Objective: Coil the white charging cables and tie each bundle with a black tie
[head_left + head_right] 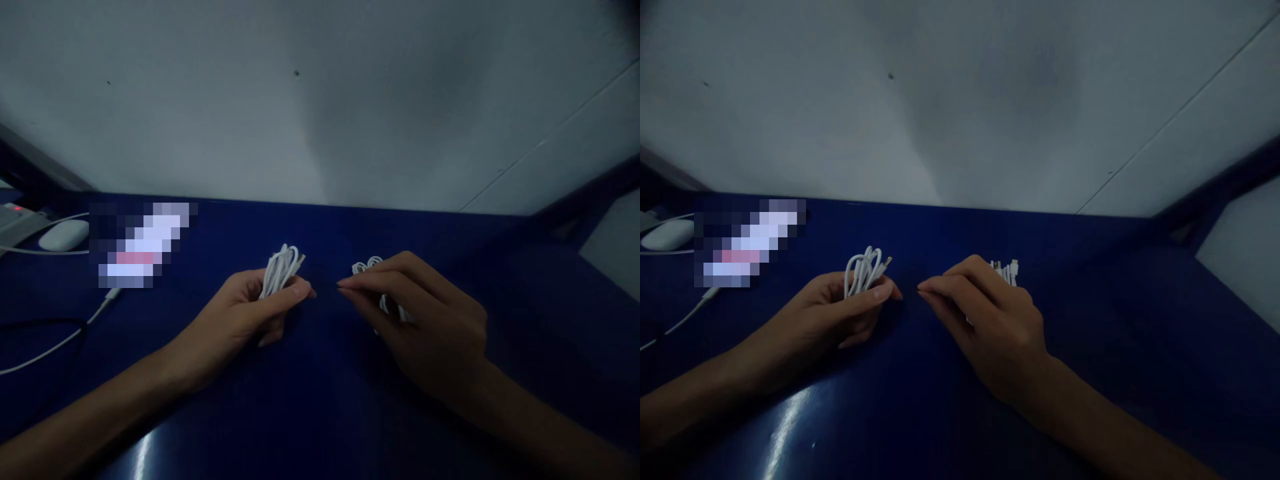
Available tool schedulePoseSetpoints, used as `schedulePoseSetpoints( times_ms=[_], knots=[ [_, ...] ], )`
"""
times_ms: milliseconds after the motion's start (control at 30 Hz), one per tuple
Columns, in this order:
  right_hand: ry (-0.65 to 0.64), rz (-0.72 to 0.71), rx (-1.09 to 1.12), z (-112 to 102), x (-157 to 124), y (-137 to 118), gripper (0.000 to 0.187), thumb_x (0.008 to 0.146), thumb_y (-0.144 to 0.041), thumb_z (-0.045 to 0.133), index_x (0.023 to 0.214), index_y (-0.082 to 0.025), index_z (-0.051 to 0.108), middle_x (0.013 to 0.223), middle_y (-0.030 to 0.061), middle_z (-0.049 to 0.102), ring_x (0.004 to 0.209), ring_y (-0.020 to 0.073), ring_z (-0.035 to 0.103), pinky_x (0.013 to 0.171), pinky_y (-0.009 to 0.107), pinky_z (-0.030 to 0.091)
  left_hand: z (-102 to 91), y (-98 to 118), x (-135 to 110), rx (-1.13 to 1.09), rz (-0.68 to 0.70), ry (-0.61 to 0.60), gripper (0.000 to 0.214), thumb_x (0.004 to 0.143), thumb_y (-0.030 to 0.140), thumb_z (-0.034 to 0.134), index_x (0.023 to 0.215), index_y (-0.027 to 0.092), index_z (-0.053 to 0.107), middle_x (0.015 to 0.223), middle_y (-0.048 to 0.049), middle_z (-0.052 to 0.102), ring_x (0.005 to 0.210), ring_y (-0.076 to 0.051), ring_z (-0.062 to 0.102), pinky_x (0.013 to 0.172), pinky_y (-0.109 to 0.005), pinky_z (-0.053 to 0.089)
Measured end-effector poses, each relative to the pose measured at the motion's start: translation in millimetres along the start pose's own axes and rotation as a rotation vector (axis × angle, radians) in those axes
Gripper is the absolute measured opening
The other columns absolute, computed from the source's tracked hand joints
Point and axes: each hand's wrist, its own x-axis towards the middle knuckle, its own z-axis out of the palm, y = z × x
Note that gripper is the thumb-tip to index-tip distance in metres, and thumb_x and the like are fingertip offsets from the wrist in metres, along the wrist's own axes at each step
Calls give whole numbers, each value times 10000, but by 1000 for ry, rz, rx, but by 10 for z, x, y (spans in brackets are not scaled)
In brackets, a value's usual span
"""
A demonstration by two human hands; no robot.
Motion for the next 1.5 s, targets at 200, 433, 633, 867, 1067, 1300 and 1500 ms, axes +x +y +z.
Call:
schedulePoseSetpoints(
  times_ms=[200, 433, 633, 867, 1067, 1300, 1500],
  knots=[
    [-12, -11, 14, -34, 37, -21, 175, 1044, -59, 760, 1071, -232, 755, 882, 8, 760, 611, 104, 650, 512, 242, 553, 21, -7, -5, 20, 38, 7, 208, 979, 313, 836, 1165, 263, 757, 685, 87, 392, 526, -77, 274, 447, -169, 239],
    [-110, 28, 52, -35, 7, -22, 181, 1035, -65, 764, 1081, -237, 731, 931, 14, 758, 689, 136, 690, 578, 282, 584, 19, 2, 6, 55, 76, 134, 182, 902, 300, 902, 965, 256, 736, 637, 81, 441, 503, -74, 316, 442, -172, 248],
    [-97, 45, 38, -56, -6, -74, 160, 1048, -73, 756, 1084, -225, 718, 925, 15, 755, 682, 122, 669, 565, 265, 556, 47, 55, -34, 125, 1, 65, 245, 957, 444, 866, 1078, 239, 811, 606, 87, 369, 499, -73, 278, 417, -173, 189],
    [-145, 28, -244, 27, -62, 3, 86, 1008, -48, 783, 970, -125, 789, 869, 61, 756, 779, 189, 691, 627, 327, 533, 47, 17, -19, -3, 23, 107, 369, 1037, 546, 744, 1100, 187, 794, 700, 57, 403, 560, -90, 314, 469, -194, 301],
    [-238, -92, -502, 67, -140, -30, 168, 1001, -77, 785, 841, -118, 820, 791, 71, 750, 813, 257, 691, 603, 355, 490, 70, 23, 7, -134, 22, 88, 446, 1090, 549, 579, 1195, 169, 786, 796, -31, 614, 623, -152, 505, 542, -247, 460],
    [-198, -137, -626, 60, -127, -59, 262, 985, -85, 800, 728, -120, 770, 743, 85, 738, 789, 262, 706, 587, 345, 457, 76, 56, -13, -221, 53, 61, 438, 1094, 521, 562, 912, 163, 736, 896, -73, 668, 686, -162, 533, 622, -254, 525],
    [-199, -33, -355, 83, -131, -75, 236, 1021, -200, 782, 795, -136, 771, 737, 44, 736, 766, 227, 672, 640, 342, 495, 74, 56, 9, -361, 59, 50, 358, 1100, 453, 568, 1116, 140, 742, 940, -107, 719, 792, -216, 638, 739, -303, 590]
  ],
)
